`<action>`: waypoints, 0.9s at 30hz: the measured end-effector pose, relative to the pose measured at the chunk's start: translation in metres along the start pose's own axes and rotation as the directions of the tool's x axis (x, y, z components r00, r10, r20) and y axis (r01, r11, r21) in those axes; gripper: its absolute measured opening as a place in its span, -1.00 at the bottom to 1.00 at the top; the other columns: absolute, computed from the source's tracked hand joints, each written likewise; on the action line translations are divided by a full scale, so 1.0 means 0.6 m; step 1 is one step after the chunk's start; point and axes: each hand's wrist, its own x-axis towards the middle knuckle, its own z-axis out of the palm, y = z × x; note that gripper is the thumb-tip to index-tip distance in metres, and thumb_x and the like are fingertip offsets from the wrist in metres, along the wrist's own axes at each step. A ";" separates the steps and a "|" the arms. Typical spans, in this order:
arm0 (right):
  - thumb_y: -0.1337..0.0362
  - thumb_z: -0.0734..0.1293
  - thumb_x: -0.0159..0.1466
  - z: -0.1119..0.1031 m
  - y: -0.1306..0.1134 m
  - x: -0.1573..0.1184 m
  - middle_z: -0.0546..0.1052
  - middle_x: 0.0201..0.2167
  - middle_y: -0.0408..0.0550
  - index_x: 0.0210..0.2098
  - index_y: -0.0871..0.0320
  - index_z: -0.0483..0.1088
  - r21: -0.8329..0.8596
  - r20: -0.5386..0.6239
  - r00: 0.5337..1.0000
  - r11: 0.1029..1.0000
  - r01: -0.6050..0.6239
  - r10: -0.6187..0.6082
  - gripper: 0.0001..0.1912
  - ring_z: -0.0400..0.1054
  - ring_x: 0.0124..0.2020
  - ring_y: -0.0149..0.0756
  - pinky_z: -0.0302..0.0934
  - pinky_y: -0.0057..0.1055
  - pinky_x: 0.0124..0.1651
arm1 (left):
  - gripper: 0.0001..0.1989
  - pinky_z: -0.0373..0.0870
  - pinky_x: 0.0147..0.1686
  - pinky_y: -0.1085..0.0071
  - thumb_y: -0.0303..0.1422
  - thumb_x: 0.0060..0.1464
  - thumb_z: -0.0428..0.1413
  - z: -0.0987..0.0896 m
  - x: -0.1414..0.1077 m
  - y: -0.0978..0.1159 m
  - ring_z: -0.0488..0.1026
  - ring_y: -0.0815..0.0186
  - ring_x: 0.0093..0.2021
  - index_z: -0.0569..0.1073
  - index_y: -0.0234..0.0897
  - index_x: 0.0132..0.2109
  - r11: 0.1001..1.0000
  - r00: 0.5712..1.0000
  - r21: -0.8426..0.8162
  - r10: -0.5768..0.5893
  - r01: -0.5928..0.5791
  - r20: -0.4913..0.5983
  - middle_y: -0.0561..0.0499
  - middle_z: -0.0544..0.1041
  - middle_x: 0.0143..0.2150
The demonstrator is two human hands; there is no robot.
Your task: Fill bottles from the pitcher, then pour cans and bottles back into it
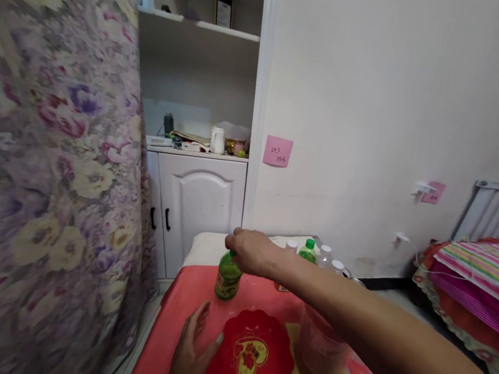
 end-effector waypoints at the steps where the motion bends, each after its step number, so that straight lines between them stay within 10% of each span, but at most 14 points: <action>1: 0.39 0.28 0.19 -0.012 -0.009 -0.026 0.51 -0.14 0.02 -0.09 0.18 0.41 0.006 -0.008 1.000 1.000 0.008 -0.008 -0.71 0.44 -0.24 -0.24 0.15 -0.40 -0.32 | -0.33 0.21 0.27 0.07 -0.24 -0.05 0.20 0.002 -0.002 0.005 0.29 0.02 0.29 0.27 -0.32 0.21 0.999 0.999 0.024 0.042 -0.042 0.000 -0.26 0.36 0.27; 14: 0.35 0.29 0.24 0.008 -0.062 -0.184 0.49 -0.13 -0.02 -0.12 0.10 0.38 0.353 -0.086 0.995 0.936 -0.008 0.040 -0.79 0.41 -0.11 -0.17 0.23 -0.31 -0.10 | -0.28 0.34 0.18 0.20 -0.45 -0.20 0.23 0.032 -0.051 0.033 0.37 0.02 0.23 0.31 -0.34 0.19 0.996 0.946 -0.076 -0.021 0.048 0.322 -0.23 0.47 0.20; 20: 0.19 0.42 0.20 0.041 -0.056 -0.205 0.44 -0.01 0.00 0.06 0.06 0.32 0.501 -0.124 0.973 0.859 -0.106 0.193 -0.55 0.40 -0.10 -0.20 0.25 -0.30 -0.05 | -0.35 0.42 0.08 0.20 -0.44 -0.21 0.24 0.029 -0.047 0.045 0.49 0.03 0.09 0.38 -0.33 0.12 1.000 0.955 -0.006 -0.012 0.015 0.297 -0.19 0.57 0.09; 27: 0.09 0.28 0.32 0.062 -0.066 -0.209 0.47 -0.24 -0.02 -0.20 0.18 0.37 0.473 -0.153 0.922 0.846 -0.247 0.355 -0.74 0.35 -0.29 -0.23 0.20 -0.31 -0.23 | -0.37 0.38 0.12 0.13 -0.48 -0.21 0.23 0.034 -0.043 0.020 0.47 0.02 0.11 0.42 -0.30 0.12 0.984 0.967 0.117 0.108 -0.138 0.232 -0.19 0.56 0.09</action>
